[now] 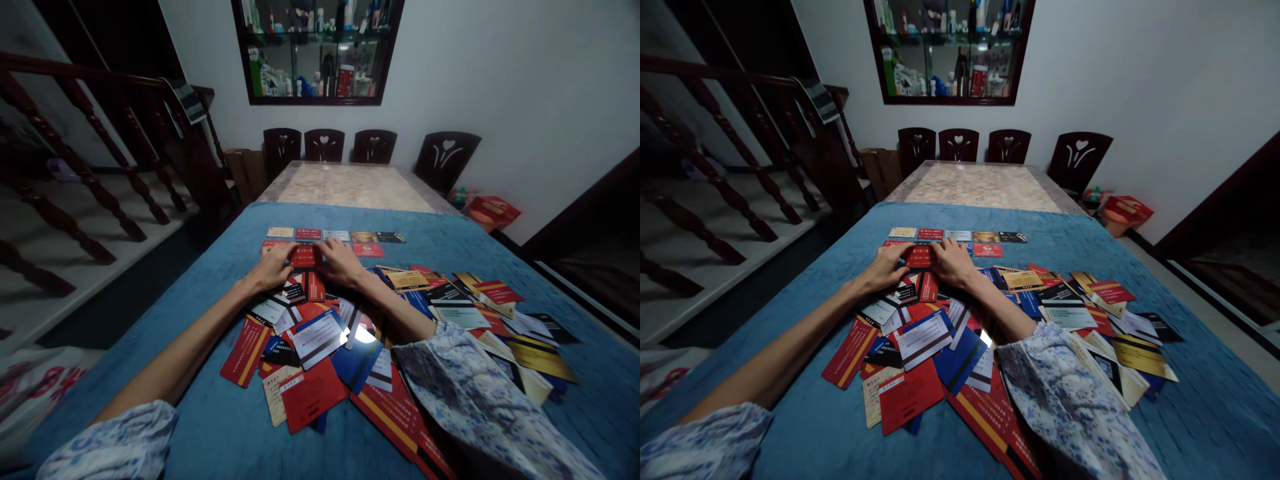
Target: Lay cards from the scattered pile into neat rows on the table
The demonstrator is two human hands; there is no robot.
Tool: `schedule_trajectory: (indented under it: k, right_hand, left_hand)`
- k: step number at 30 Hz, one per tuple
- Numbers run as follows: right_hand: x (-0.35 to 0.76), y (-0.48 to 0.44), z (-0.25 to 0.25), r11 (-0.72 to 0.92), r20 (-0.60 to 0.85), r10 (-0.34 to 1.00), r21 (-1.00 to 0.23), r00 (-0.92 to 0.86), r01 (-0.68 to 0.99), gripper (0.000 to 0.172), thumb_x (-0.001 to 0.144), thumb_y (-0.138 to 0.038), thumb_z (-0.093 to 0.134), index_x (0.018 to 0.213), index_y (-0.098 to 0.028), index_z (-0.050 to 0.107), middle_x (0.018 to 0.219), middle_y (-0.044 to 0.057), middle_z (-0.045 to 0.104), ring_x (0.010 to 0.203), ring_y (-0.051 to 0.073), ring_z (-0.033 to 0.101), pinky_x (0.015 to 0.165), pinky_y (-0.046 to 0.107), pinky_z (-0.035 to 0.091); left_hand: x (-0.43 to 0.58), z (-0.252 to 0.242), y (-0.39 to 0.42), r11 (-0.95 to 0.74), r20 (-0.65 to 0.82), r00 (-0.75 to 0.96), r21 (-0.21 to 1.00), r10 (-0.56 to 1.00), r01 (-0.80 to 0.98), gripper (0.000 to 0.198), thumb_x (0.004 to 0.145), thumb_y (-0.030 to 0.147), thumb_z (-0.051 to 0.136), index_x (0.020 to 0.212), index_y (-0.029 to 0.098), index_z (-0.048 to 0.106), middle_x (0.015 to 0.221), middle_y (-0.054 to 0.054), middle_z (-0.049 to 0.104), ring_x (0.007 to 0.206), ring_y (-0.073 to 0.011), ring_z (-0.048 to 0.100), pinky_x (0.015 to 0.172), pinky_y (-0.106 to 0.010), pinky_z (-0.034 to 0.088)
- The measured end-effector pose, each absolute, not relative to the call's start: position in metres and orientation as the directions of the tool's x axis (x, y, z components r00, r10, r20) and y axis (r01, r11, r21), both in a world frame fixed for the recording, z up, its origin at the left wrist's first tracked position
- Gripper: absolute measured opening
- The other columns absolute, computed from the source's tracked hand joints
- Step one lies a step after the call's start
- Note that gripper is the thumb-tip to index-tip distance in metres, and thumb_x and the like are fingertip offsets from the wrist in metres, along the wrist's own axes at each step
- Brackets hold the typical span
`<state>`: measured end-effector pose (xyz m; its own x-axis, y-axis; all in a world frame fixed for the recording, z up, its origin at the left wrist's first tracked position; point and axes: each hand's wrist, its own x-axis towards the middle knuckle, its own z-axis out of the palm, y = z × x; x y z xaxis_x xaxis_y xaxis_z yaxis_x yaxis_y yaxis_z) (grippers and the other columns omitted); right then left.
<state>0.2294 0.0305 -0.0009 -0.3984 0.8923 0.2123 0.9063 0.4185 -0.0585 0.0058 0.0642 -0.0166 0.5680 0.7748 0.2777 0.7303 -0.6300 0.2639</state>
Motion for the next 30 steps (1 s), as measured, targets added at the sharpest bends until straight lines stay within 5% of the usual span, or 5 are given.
schedule_trajectory:
  k: [13, 30]
  right_hand:
    - [0.215, 0.037, 0.023, 0.442, 0.202, 0.874, 0.043, -0.442, 0.896, 0.048, 0.090, -0.035, 0.062, 0.134, -0.018, 0.056, 0.134, 0.018, 0.052, 0.119, 0.033, 0.042, 0.088, 0.042, 0.042]
    - [0.175, 0.083, 0.027, 0.464, 0.141, 0.878, -0.009, -0.458, 0.886, 0.040, 0.091, -0.042, 0.061, 0.125, -0.020, 0.061, 0.138, 0.015, 0.054, 0.123, 0.033, 0.042, 0.091, 0.045, 0.044]
  left_hand:
    - [-0.005, 0.003, 0.070, -0.567, 0.274, 0.510, 0.206, 0.816, 0.797, 0.053, 0.079, 0.018, 0.061, 0.133, 0.019, 0.054, 0.130, -0.014, 0.060, 0.121, -0.0332, 0.054, 0.100, -0.051, 0.041]
    - [-0.045, 0.018, 0.107, -0.490, 0.199, 0.461, 0.132, 0.865, 0.862, 0.055, 0.080, 0.026, 0.062, 0.135, 0.020, 0.058, 0.136, -0.013, 0.057, 0.122, -0.0356, 0.047, 0.097, -0.050, 0.038]
